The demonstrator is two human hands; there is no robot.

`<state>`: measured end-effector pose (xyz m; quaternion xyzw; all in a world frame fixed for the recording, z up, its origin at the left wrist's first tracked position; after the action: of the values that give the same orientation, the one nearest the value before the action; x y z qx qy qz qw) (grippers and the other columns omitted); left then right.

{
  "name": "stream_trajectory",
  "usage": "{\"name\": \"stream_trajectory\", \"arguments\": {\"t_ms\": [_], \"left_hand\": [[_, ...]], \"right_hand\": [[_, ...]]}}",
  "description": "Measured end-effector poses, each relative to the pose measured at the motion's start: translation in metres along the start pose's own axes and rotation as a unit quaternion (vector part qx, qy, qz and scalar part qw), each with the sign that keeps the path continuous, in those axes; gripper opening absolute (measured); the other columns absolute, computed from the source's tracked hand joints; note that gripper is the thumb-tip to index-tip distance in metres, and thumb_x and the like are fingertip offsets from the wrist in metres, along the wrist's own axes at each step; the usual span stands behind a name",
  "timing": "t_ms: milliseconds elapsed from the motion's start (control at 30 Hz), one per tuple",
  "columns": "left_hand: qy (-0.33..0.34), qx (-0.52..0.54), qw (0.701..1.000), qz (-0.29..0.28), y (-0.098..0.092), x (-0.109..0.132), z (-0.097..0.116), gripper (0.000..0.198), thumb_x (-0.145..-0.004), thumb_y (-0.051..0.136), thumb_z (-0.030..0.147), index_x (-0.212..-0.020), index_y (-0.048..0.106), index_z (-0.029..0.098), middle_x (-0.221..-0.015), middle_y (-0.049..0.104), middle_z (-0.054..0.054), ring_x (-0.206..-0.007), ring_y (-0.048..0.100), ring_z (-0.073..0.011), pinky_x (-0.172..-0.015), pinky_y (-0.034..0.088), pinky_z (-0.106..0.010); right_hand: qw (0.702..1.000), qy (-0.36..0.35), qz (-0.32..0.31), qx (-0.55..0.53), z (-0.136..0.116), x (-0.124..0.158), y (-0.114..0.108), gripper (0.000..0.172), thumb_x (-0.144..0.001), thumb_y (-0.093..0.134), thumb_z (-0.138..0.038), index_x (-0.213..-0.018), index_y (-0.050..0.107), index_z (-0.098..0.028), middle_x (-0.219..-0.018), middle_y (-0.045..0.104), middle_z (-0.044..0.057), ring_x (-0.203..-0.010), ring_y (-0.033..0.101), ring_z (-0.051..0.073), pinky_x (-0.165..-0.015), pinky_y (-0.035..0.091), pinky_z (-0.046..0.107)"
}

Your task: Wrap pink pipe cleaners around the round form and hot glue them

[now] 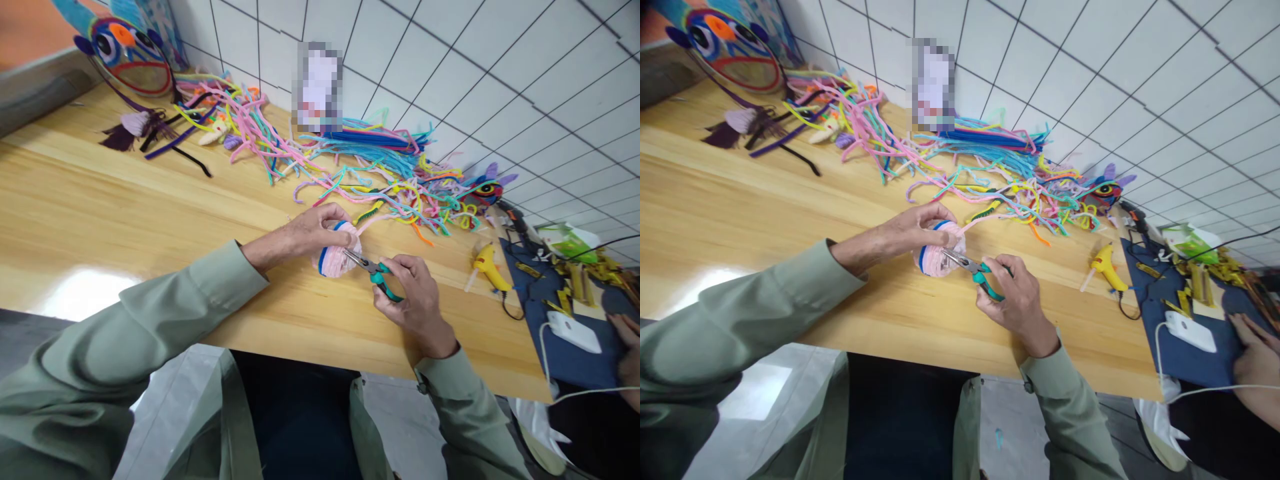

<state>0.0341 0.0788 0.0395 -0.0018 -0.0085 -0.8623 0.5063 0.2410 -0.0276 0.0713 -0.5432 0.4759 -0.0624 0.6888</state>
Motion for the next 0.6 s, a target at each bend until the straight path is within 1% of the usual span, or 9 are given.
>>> {"name": "stream_trajectory", "arguments": {"t_ms": [100,233,467,600], "left_hand": [[0.003,-0.001,1.0,-0.003,0.0002,0.0004,0.0008,0.036,-0.072,0.079,0.04,-0.098,0.065,0.019,-0.093,0.067,0.0,-0.083,0.062,-0.0175,-0.073,0.047,-0.03],[-0.002,0.0,1.0,0.0,-0.0003,0.0004,0.0003,0.035,-0.072,0.08,0.038,-0.098,0.065,0.02,-0.094,0.068,-0.001,-0.085,0.063,-0.018,-0.075,0.047,-0.03],[-0.002,0.003,1.0,0.002,-0.0004,-0.0003,0.0005,0.034,-0.072,0.08,0.037,-0.096,0.065,0.02,-0.091,0.068,0.0,-0.083,0.063,-0.0171,-0.073,0.047,-0.029],[-0.008,0.008,1.0,0.001,-0.0005,-0.0007,-0.0008,0.034,-0.072,0.081,0.038,-0.096,0.065,0.02,-0.09,0.069,0.001,-0.081,0.064,-0.0163,-0.071,0.047,-0.028]], "right_hand": [[1.0,0.001,0.0,-0.005,0.0005,0.0008,0.0013,0.063,-0.088,0.073,-0.019,-0.149,0.061,-0.025,-0.116,0.071,0.013,-0.1,0.076,0.03,-0.075,0.069,0.042],[1.0,0.005,0.002,-0.011,0.0008,0.0015,0.0024,0.066,-0.087,0.074,-0.018,-0.151,0.061,-0.027,-0.118,0.071,0.013,-0.101,0.076,0.03,-0.077,0.069,0.043],[1.0,0.003,0.005,-0.029,-0.0008,-0.0014,0.0015,0.065,-0.087,0.072,-0.016,-0.15,0.06,-0.027,-0.117,0.071,0.013,-0.101,0.075,0.03,-0.077,0.069,0.044],[1.0,0.014,-0.002,-0.027,0.0009,-0.0008,0.001,0.068,-0.085,0.073,-0.017,-0.15,0.06,-0.028,-0.116,0.072,0.012,-0.099,0.074,0.03,-0.075,0.068,0.044]]}}
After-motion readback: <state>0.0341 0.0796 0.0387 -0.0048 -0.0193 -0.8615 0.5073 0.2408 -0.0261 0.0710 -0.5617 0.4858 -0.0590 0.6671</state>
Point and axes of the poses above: each hand's wrist, its own x-axis away from the middle knuckle, its own y-axis out of the palm, z = x × y, the point moved 7 cm from there along -x, towards the middle knuckle
